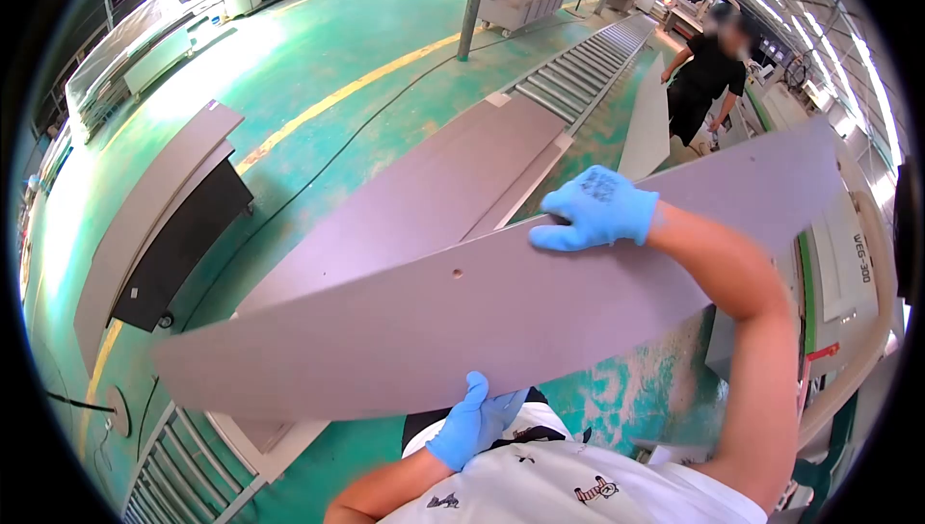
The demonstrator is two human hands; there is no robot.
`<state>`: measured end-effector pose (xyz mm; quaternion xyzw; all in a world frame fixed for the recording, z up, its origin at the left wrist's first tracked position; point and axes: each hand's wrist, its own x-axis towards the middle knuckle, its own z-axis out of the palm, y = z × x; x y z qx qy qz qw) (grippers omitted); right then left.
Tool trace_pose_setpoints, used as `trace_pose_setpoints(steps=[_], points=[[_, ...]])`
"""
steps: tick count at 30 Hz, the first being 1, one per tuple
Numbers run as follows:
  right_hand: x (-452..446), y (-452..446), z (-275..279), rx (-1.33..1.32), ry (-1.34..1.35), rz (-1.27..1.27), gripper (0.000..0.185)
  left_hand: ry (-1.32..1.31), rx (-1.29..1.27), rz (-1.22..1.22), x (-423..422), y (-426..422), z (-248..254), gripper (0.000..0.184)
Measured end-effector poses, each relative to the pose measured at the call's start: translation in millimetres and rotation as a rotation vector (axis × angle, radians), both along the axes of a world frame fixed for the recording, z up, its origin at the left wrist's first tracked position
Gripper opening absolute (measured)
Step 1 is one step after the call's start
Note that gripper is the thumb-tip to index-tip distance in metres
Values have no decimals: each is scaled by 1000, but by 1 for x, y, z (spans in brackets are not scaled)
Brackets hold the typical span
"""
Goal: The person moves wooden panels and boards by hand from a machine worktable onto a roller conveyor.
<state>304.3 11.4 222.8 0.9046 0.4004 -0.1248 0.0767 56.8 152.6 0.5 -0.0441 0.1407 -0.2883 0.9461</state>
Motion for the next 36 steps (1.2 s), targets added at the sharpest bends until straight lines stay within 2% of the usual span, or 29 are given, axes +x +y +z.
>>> trace_pose_setpoints(steps=[1,4,8,9,11,13,15,16,17,20,23,26,29,30,33,35,36], points=[[14,11,-9,-1,-5,-6,53,-5,-1,-6,8,3,-4,65],[71,39,-48,72,58,112,49,227,-19,149,40,8,-24,57],[153,93,-113,52,195,247,50,342,-16,338,94,12,-66,57],[171,93,-122,23,214,201,49,307,11,297,120,19,-74,56],[222,101,-152,7,191,279,51,359,30,429,159,16,-89,55],[272,122,-198,1,223,316,49,274,148,424,198,14,-115,54],[319,137,-252,11,235,359,48,519,88,433,244,1,-153,52],[315,144,-273,9,270,380,48,517,60,522,227,3,-166,52],[337,141,-283,5,280,364,47,516,10,554,253,2,-178,50],[369,164,-356,56,330,392,42,635,53,684,283,0,-237,47],[413,176,-426,55,325,422,40,688,-27,706,326,3,-292,47],[437,176,-469,104,351,443,38,793,62,704,355,8,-303,44],[457,183,-516,83,378,451,36,763,19,814,368,-3,-367,43],[462,181,-531,86,383,469,36,776,62,749,372,2,-373,44],[474,178,-557,25,432,468,38,733,189,757,381,-8,-404,49],[480,183,-568,-137,505,400,43,681,18,731,377,-8,-430,50],[491,169,-598,11,507,450,47,660,149,682,383,-4,-437,51]])
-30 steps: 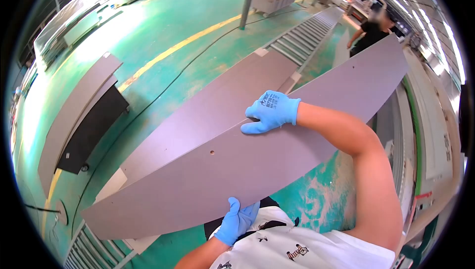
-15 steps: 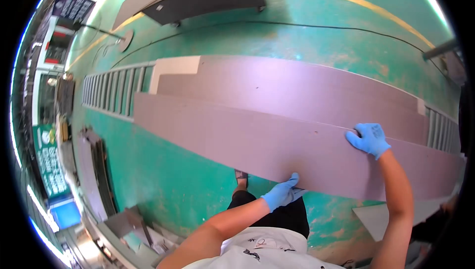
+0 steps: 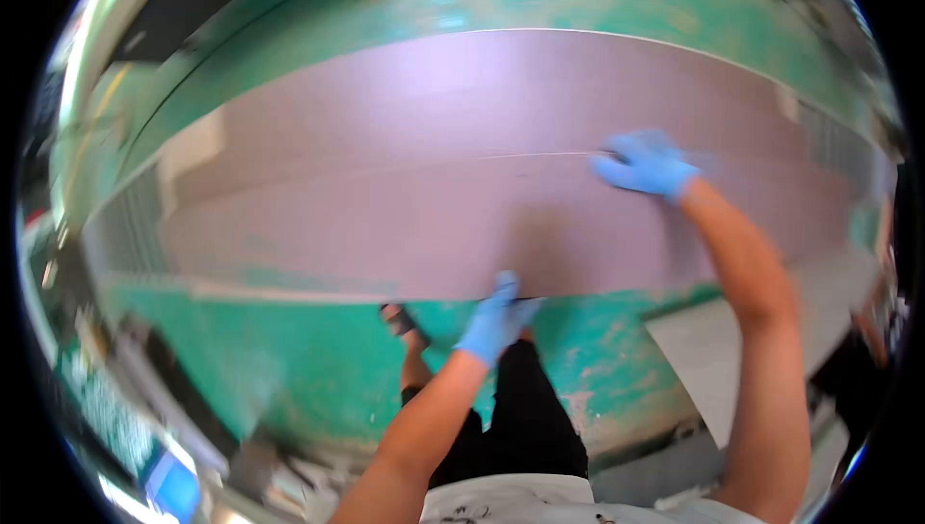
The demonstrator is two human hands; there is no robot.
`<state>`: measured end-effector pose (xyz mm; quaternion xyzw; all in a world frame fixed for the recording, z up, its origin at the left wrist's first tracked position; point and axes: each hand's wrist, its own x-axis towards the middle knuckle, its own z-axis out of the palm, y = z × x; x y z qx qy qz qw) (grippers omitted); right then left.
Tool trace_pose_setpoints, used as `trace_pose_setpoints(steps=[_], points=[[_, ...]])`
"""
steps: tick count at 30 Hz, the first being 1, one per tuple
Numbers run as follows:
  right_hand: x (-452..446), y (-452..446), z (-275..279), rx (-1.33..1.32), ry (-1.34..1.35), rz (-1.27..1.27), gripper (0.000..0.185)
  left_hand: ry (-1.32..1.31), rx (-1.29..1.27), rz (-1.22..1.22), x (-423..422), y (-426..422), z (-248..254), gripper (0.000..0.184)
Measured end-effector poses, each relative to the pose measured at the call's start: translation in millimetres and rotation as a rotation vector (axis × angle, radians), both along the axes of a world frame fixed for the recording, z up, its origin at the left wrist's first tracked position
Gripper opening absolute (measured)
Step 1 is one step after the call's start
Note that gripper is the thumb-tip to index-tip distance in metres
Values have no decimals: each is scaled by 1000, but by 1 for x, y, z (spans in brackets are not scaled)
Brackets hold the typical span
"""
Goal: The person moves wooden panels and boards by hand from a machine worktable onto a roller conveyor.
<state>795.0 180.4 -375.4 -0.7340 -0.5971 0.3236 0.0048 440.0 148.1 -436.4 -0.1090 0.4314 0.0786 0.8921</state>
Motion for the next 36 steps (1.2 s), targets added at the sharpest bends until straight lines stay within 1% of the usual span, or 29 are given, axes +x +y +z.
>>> trace_pose_setpoints(steps=[1,3,5,7,8,11,13,15,18,19,20,21,22,23,24,25,26,27,28,29,30,31,32,33,34,36], points=[[4,-4,0,-68,-15,-19,50,14,102,-29,13,1,6,55],[14,-3,-14,-154,22,-72,52,146,-1,-57,16,2,-24,54],[21,-3,-31,-280,34,-143,54,113,-56,-71,24,2,-46,53],[26,-5,-43,-321,28,-176,55,123,-82,-53,25,0,-60,52],[32,-5,-41,-353,34,-193,55,117,-82,-35,34,0,-51,51],[35,-11,-55,-278,9,-244,50,88,-107,-20,47,0,-60,51],[44,-9,-61,-303,6,-263,50,89,-126,-24,59,1,-62,51],[52,-5,-64,-323,12,-277,49,102,-143,23,70,4,-64,52],[65,-5,-69,-334,20,-332,47,96,-123,17,88,7,-60,51],[67,-5,-77,-266,1,-368,45,97,-121,15,90,8,-59,51],[64,-2,-73,-200,-15,-405,42,90,-117,-187,90,10,-56,50],[62,3,-68,-197,-7,-408,42,84,-109,-389,89,15,-52,48],[61,10,-58,-33,31,-448,38,90,-102,-393,85,16,-38,48],[60,21,-42,143,64,-479,34,31,-66,-491,81,13,-19,47],[53,22,-29,229,89,-508,30,-28,-18,-578,78,11,1,47],[38,17,-14,320,127,-520,27,-3,9,-591,67,6,13,46],[28,5,-9,281,175,-542,30,48,50,-577,48,2,18,45],[10,-22,-10,387,353,-575,29,111,57,-596,30,-4,21,45],[-10,-53,-14,370,451,-624,31,142,99,-626,6,-5,25,46],[-30,-65,-18,265,565,-632,32,147,139,-638,-33,0,24,47],[-60,-94,-11,105,610,-622,33,316,354,-719,-53,8,49,33],[-83,-122,-12,-50,628,-575,35,304,440,-750,-91,9,28,20],[-102,-150,-17,-208,610,-504,36,526,686,-807,-125,22,41,18],[-112,-195,-20,-372,569,-467,38,720,878,-918,-151,33,54,17],[-106,-227,-30,-460,537,-489,38,801,889,-830,-180,47,77,17],[-142,-267,-24,-578,537,-651,37,868,857,-850,-242,58,116,19]])
